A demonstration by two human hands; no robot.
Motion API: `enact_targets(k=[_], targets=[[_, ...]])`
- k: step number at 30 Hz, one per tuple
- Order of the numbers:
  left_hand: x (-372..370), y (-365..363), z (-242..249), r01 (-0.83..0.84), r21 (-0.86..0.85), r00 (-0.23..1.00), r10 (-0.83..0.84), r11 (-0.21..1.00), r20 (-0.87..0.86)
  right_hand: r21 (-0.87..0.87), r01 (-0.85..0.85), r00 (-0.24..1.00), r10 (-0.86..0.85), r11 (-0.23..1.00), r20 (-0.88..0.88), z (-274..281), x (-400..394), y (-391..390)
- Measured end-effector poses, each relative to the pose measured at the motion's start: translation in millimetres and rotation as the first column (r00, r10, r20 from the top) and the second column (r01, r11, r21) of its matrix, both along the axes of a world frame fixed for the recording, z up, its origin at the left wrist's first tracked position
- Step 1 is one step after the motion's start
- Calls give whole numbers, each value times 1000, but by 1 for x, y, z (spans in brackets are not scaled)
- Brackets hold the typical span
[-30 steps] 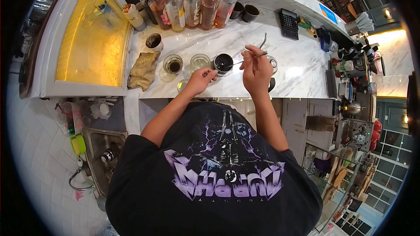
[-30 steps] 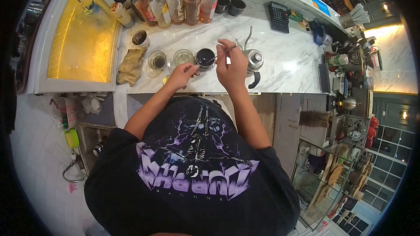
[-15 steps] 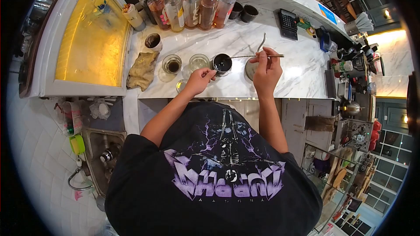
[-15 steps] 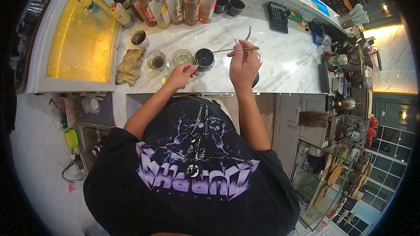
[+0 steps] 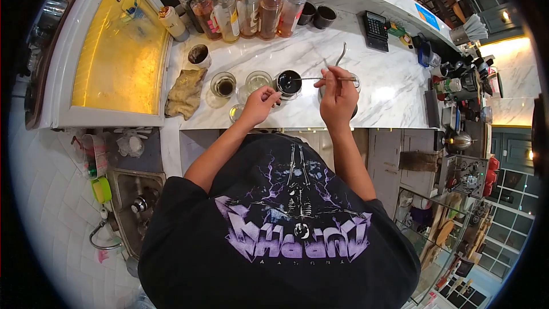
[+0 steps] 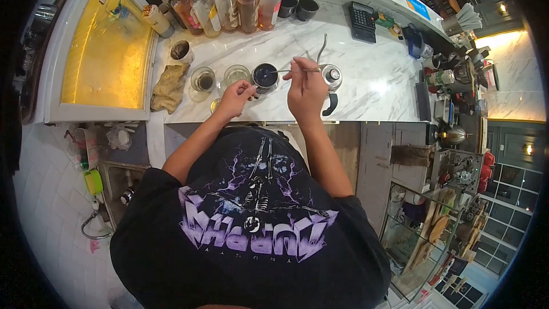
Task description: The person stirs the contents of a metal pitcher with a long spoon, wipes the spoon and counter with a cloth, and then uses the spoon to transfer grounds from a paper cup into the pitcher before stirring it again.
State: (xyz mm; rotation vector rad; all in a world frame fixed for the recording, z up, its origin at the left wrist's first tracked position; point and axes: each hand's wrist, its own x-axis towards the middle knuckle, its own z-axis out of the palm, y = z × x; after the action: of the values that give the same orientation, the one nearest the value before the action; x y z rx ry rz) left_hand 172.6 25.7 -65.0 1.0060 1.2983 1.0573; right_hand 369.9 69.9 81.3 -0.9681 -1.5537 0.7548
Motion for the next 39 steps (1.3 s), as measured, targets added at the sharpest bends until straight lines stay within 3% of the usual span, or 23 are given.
enact_targets(k=[4, 8, 11, 23, 39], targets=[[1, -1, 9, 1, -19, 1000, -1, 1000, -18, 65, 21, 992, -29, 998, 123, -8, -1, 20], [0, -1, 6, -9, -8, 1000, 9, 1000, -29, 123, 47, 993, -59, 991, 98, -6, 4, 19], [1, 0, 0, -28, 24, 1000, 28, 999, 11, 173, 67, 967, -107, 983, 230, 2, 12, 8], [6, -1, 0, -107, 17, 994, 107, 994, 0, -70, 11, 1000, -9, 997, 19, 4, -5, 11], [4, -4, 8, -82, 31, 991, 85, 996, -105, -22, 96, 984, -98, 995, -147, -6, 16, 2]])
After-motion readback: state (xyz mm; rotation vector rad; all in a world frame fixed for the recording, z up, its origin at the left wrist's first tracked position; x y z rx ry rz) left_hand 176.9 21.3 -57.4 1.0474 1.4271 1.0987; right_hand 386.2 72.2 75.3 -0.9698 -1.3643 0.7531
